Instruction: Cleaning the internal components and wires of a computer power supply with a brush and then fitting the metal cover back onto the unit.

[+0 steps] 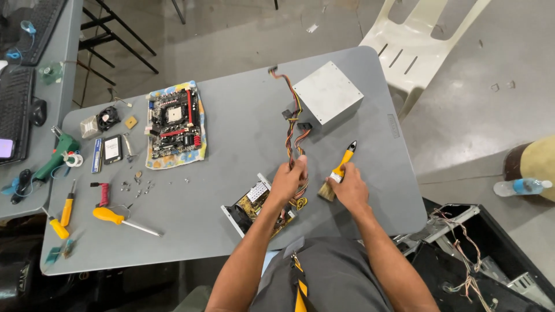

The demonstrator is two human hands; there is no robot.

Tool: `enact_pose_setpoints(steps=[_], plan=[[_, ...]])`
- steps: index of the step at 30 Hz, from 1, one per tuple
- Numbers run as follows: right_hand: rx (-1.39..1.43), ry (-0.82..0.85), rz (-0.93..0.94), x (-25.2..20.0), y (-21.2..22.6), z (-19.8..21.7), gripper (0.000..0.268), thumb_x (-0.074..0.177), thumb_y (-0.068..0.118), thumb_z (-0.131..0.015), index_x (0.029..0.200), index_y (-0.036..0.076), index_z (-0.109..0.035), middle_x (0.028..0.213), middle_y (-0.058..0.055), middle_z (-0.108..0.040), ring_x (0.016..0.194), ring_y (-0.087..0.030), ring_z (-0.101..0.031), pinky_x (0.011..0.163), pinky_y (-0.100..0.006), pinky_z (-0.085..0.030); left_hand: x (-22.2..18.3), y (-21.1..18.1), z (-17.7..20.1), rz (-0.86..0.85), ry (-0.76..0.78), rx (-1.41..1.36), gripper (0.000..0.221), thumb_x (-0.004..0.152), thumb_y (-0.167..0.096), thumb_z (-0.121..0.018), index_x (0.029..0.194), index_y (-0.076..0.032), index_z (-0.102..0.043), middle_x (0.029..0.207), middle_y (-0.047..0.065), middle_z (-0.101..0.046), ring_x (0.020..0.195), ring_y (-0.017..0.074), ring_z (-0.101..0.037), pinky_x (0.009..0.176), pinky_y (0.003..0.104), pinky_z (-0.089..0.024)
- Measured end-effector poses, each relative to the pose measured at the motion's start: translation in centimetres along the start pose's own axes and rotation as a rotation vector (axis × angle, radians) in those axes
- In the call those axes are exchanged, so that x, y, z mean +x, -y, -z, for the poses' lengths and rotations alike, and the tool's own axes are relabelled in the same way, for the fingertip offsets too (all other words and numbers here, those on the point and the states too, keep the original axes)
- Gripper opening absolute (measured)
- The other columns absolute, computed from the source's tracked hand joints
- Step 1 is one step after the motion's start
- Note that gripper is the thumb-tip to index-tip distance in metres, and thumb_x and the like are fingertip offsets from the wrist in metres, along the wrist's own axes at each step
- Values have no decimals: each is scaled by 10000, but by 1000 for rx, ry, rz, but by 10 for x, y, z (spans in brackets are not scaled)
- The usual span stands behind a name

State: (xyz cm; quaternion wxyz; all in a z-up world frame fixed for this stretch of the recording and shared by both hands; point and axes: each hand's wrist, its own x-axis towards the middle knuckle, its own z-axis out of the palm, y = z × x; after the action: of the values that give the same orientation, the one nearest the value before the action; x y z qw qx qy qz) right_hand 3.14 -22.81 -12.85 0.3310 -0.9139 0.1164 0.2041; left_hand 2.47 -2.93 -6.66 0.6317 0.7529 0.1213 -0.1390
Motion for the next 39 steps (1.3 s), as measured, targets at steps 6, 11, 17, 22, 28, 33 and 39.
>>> enact_pose_setpoints(steps=[6, 11, 17, 22, 28, 33, 39], plan=[[25, -22, 6, -6, 9, 8, 695, 928, 520, -690, 1419, 114, -413, 1387, -203, -537, 1225, -522, -612, 997, -628, -506, -21, -27, -6, -87, -46, 58, 700, 1096, -462, -380, 466, -167, -458, 410, 35, -404, 410, 178, -342, 487, 329, -337], [-65, -37, -5, 6, 6, -3, 716, 902, 506, -734, 1412, 89, -453, 1349, -188, -552, 1174, -499, -650, 964, -612, -531, -28, -39, -3, -51, 35, -220, 401, 1125, -439, -306, 961, -98, -441, 600, 130, -548, 445, 168, -518, 364, 237, -373], [-108, 85, 46, 13, 15, 12, 532, 912, 443, -698, 1270, 70, -574, 1183, -167, -644, 1127, -480, -682, 940, -577, -534, -27, -21, 1, 42, -91, -475, 237, 1080, -222, -389, 1222, -50, -468, 910, 177, -692, 721, 211, -662, 555, 283, -500], [324, 94, 194, 19, -21, 1, 546, 949, 569, -659, 985, 25, -624, 865, -203, -631, 890, -398, -684, 781, -453, -490, -32, -18, 16, -90, -28, -399, 339, 1059, -106, -456, 1349, 49, -537, 1111, 200, -709, 1040, 269, -711, 936, 409, -581], [859, -57, 279, -26, -30, 9, 316, 1003, 187, -663, 1222, -35, -615, 957, -178, -635, 868, -270, -595, 810, -435, -527, -36, -24, 15, -131, 58, -398, 384, 1059, -125, -499, 1415, 13, -535, 1082, 247, -724, 1017, 300, -728, 938, 419, -587], [944, -224, 765, -78, 22, 57, 326, 895, 35, -676, 1005, 104, -377, 1098, -230, -675, 885, -217, -700, 787, -292, -572, -57, -72, 8, 43, 125, -87, 390, 1016, -246, -508, 1366, -109, -612, 1182, 62, -760, 1036, 163, -742, 914, 277, -567], [542, 24, 643, -77, 58, 89, 219, 829, -2, -673, 991, 87, -791, 812, -135, -774, 673, -200, -687, 607, -375, -594, -47, -55, 8, -64, 132, -40, 373, 1032, -257, -517, 1339, -98, -657, 1194, 164, -743, 1152, 301, -685, 1017, 462, -523]])
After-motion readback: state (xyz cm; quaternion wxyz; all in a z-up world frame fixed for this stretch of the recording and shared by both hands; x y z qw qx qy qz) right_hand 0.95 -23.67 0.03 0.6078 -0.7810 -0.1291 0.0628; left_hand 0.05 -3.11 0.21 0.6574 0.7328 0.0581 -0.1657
